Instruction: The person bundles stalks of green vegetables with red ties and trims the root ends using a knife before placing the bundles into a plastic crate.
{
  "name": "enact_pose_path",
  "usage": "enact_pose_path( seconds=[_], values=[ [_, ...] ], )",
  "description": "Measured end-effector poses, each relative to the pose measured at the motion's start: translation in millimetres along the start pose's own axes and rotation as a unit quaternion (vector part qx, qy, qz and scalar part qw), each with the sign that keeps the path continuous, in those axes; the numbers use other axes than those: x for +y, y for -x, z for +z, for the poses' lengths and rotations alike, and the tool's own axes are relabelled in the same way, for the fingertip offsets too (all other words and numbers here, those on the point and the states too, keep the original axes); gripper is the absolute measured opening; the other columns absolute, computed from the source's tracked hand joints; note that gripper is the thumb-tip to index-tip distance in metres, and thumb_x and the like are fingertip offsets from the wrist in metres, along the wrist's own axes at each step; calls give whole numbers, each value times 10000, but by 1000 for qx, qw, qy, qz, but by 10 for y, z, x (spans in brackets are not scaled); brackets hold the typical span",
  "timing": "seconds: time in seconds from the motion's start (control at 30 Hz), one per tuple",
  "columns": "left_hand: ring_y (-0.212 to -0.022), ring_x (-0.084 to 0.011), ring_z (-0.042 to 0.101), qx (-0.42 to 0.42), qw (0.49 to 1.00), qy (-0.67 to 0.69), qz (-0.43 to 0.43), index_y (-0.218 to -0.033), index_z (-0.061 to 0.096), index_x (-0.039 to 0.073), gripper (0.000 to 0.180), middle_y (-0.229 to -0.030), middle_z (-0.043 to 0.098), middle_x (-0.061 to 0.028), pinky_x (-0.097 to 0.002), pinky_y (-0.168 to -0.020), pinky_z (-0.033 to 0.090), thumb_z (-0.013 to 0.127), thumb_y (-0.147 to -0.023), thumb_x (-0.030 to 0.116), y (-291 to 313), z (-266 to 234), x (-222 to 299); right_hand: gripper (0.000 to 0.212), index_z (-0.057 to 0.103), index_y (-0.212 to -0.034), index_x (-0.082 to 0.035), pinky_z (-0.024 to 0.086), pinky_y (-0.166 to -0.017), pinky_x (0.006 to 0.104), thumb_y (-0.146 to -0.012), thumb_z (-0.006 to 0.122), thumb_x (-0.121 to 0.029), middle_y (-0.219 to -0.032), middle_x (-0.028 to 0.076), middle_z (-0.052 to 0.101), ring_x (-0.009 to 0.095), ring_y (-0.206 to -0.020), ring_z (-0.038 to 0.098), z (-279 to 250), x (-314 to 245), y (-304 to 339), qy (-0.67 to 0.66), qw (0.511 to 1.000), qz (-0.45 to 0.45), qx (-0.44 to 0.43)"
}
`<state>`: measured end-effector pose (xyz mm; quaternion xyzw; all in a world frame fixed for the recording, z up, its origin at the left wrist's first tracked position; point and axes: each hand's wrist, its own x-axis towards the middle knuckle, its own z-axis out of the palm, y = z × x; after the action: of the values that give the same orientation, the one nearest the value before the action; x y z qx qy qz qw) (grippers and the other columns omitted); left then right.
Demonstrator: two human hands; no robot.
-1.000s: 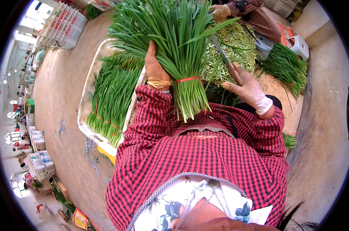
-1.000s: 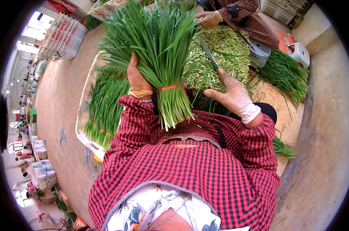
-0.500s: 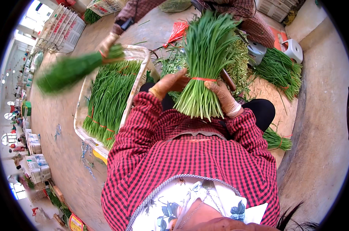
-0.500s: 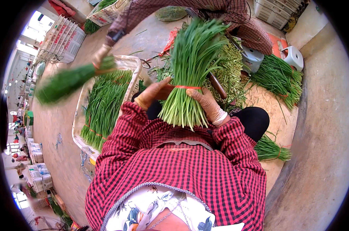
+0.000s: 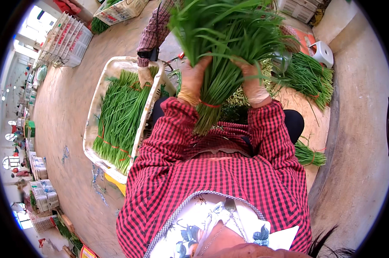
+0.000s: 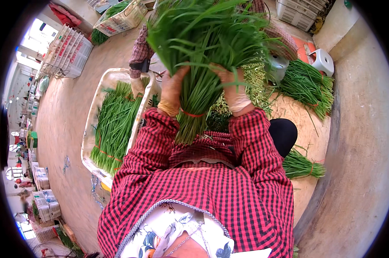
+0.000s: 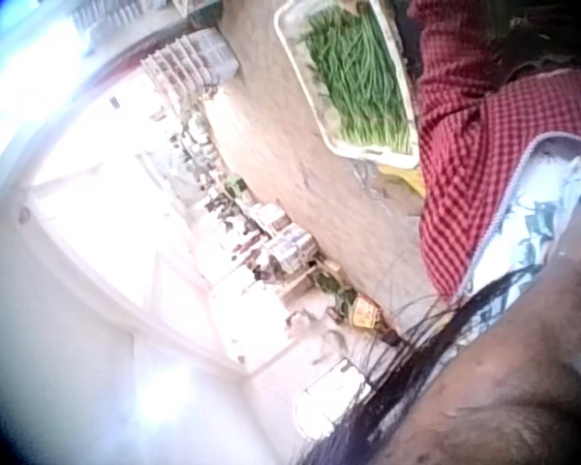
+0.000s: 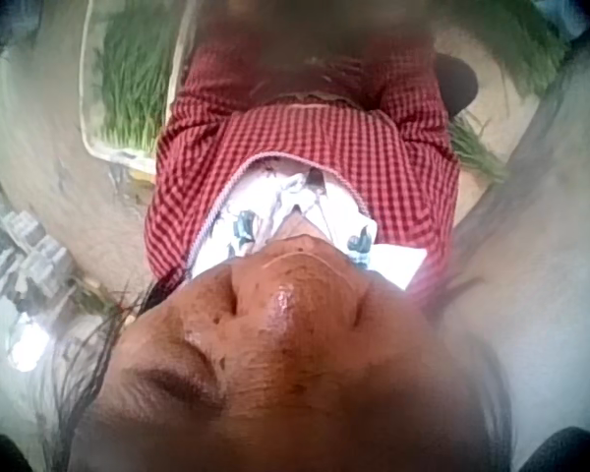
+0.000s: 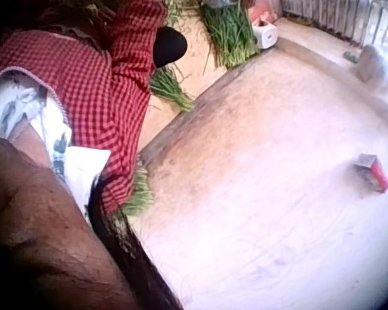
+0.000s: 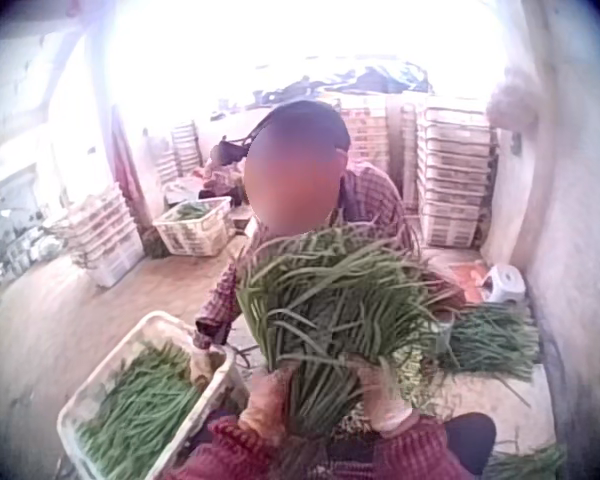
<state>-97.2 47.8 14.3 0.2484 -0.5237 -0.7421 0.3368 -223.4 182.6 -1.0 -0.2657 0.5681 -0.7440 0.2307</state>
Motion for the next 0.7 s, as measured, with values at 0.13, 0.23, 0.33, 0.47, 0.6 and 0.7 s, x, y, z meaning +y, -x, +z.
enact_pose_path(
  seconds=[0.13, 0.23, 0.33, 0.47, 0.6, 0.7],
  values=[
    [-971, -260, 691, -10, 958, 271, -94, -1217, 629, 47, 343, -1118, 698, -105, -411, -870, 576, 645, -938, 246, 39, -185, 58, 393, 616, -1166, 3, 568, -797, 315, -810, 768, -61, -1066, 64, 680, 178, -897, 671, -159, -21, 216, -188, 978, 45, 75],
    [-982, -276, 691, -47, 932, 321, -158, -1230, 616, 32, 353, -1148, 692, -120, -430, -890, 574, 603, -965, 264, 36, -344, -109, 314, 636, -1161, -9, 572, -832, 317, -874, 731, -91, -1073, 61, 682, 179, -949, 673, -265, 44, 347, -191, 973, 100, 85],
    [-989, -285, 690, -43, 927, 332, -170, -1239, 611, 26, 365, -1155, 692, -129, -435, -891, 572, 588, -975, 277, 71, -355, -194, 335, 625, -1185, -8, 555, -868, 321, -886, 736, -113, -1113, 52, 671, 179, -996, 659, -300, 62, 394, -206, 971, 86, 80],
    [-930, -260, 699, -14, 936, 309, -170, -1197, 641, 23, 363, -1122, 700, -113, -409, -839, 583, 630, -954, 292, 77, -295, -158, 414, 608, -1205, -20, 524, -858, 286, -854, 783, -152, -1103, 38, 668, 146, -1005, 635, -317, 64, 398, -204, 973, 73, 78],
    [-963, -256, 692, 10, 959, 246, -143, -1213, 624, 22, 347, -1121, 700, -113, -402, -872, 574, 617, -964, 263, 99, -275, -122, 472, 613, -1211, -1, 505, -855, 274, -872, 773, -288, -1120, 47, 660, 148, -1036, 622, -220, -157, 470, -130, 981, 110, 94],
    [-953, -235, 689, 27, 974, 206, -90, -1235, 608, 31, 356, -1130, 689, -98, -383, -863, 575, 630, -960, 256, 167, -238, -32, 457, 656, -1121, 20, 512, -766, 259, -880, 755, -356, -966, 38, 685, 132, -875, 640, -424, -374, 483, 145, 975, 151, -74]
  ],
)
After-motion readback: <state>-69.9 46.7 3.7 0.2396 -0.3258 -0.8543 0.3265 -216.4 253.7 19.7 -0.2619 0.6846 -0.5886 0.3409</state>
